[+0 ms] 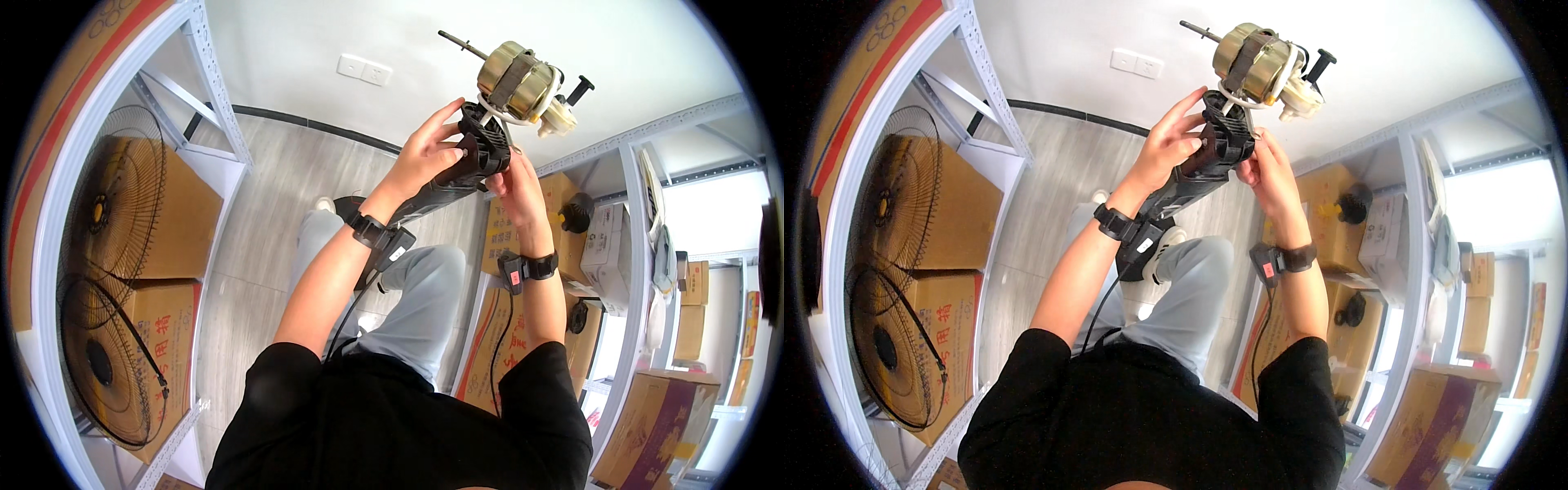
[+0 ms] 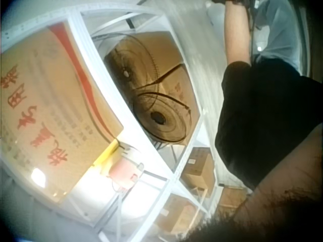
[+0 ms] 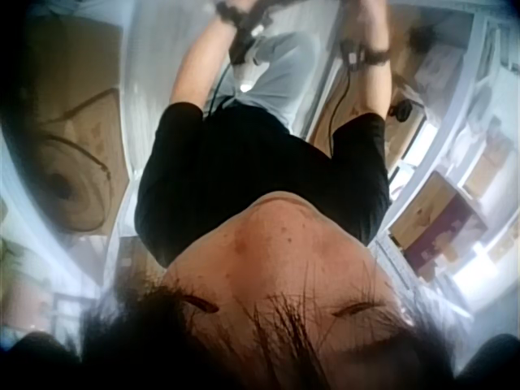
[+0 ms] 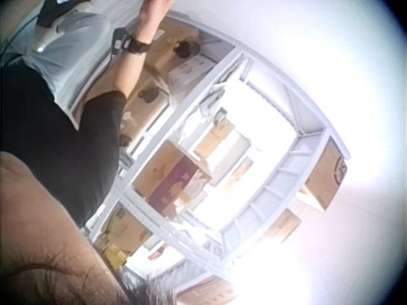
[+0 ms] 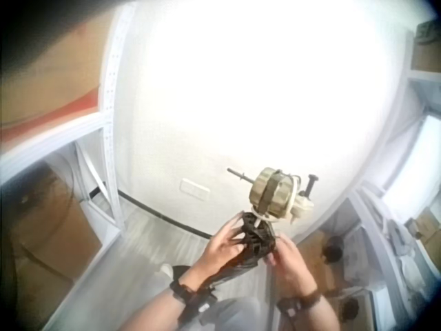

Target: The person uses a screwdriver to loosen and tighten screws on a mechanical device mounted on a stand. They rotate the device to access different sides and adjust components with both hands.

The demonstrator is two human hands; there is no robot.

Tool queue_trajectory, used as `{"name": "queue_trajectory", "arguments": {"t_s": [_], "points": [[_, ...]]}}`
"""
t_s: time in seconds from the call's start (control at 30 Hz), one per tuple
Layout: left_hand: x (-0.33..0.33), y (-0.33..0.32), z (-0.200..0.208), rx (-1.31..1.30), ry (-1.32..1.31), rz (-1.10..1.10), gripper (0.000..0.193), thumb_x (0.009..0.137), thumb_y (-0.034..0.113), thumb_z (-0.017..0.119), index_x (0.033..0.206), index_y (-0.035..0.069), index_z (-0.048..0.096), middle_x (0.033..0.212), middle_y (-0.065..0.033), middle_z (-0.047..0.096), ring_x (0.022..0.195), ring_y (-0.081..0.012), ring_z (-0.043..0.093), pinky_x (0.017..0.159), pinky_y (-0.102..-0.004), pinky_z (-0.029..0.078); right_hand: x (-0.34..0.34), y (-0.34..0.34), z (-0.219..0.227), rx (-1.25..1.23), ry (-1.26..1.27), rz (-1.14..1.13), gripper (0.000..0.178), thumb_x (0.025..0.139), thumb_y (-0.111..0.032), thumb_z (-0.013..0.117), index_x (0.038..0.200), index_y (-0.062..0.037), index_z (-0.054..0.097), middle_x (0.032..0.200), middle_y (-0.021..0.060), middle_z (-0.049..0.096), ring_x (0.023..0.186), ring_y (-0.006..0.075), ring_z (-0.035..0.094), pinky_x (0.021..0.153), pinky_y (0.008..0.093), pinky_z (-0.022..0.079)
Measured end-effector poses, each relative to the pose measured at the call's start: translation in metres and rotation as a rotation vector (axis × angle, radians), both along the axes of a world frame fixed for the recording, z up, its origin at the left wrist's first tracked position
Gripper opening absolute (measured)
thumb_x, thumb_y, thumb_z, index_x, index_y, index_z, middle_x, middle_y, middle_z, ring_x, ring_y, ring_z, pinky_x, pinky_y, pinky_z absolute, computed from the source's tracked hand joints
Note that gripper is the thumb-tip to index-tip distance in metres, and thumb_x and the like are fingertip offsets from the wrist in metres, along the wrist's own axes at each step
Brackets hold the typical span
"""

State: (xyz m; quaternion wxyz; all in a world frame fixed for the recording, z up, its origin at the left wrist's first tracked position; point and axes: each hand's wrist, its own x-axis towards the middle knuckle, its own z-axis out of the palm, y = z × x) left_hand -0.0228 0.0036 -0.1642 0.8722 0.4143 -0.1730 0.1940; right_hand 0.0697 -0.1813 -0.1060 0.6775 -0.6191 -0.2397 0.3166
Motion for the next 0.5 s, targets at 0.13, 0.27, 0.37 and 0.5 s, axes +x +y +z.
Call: {"name": "queue_trajectory", "arguments": {"t_s": [0.13,0.27,0.37,0.5], "points": [[-0.006,-0.003,0.003,0.037,-0.011,-0.016,0.099,0.081,0.011,0.075,0.158,0.008,0.014,0.145,-0.0196,0.043,0.118,-0.0215,0.057,0.1,-0.0345,0.046,-0.003,0.004,0.013,-0.001,0.233,-0.039,0.026,0.106,-0.028,0.042,0.092,-0.0104,0.056,0.065,-0.0036,0.048,0.054,0.0055,0.036,0.05,0.0215,0.028],[-0.009,-0.009,0.011,0.231,0.061,0.118,0.111,0.075,0.011,0.083,0.158,0.009,0.01,0.147,-0.021,0.041,0.123,-0.0247,0.055,0.101,-0.0367,0.046,0.018,-0.006,0.018,-0.003,0.446,0.248,0.028,0.106,-0.03,0.043,0.088,-0.0101,0.054,0.065,-0.0044,0.048,0.053,0.0051,0.035,0.05,0.0215,0.029],[-0.008,-0.009,0.012,0.267,0.107,0.18,0.117,0.07,0.023,0.09,0.157,0.009,0.013,0.145,-0.0234,0.043,0.122,-0.0259,0.056,0.099,-0.0378,0.048,0.012,-0.002,0.021,0.001,0.48,0.156,0.012,0.103,-0.021,0.046,0.104,-0.0116,0.054,0.07,-0.0041,0.049,0.058,0.007,0.041,0.055,0.0231,0.034],[-0.006,-0.011,0.01,0.265,0.101,0.208,0.119,0.069,0.027,0.092,0.157,0.009,0.015,0.141,-0.0234,0.046,0.12,-0.026,0.058,0.097,-0.0369,0.05,0.0,0.001,0.026,0.017,0.407,-0.018,0.011,0.102,-0.015,0.047,0.11,-0.0099,0.052,0.08,-0.0025,0.052,0.067,0.0078,0.044,0.061,0.0239,0.037]]}}
